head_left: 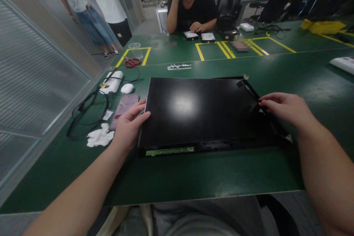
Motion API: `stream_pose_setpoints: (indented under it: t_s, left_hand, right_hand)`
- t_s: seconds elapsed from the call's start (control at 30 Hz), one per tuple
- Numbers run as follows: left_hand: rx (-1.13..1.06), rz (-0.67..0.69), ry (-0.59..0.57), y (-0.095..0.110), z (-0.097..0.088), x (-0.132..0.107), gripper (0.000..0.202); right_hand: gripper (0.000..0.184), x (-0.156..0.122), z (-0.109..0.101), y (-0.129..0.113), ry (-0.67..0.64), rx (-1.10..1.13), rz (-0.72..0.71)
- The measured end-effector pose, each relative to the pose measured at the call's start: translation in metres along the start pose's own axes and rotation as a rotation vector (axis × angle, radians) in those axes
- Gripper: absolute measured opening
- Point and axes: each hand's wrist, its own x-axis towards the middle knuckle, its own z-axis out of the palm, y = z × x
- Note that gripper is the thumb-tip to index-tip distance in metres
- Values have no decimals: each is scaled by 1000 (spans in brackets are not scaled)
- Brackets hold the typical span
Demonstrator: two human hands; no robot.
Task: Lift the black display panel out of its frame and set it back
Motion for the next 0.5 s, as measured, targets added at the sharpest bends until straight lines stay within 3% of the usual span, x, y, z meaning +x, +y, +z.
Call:
stream_pose_setpoints:
  t_s: [0.2, 0.4, 0.5]
  left_hand:
    - [-14, 17, -69, 10, 2, -8, 39]
    - [-64, 45, 4, 14, 7, -17, 41]
    - [-38, 134, 1, 16, 8, -20, 36]
  right_hand:
    - [30, -1, 1, -1, 5, 5, -34]
    - [31, -4, -1, -5, 29, 132, 49]
    - [38, 1, 1, 0, 83, 80, -6]
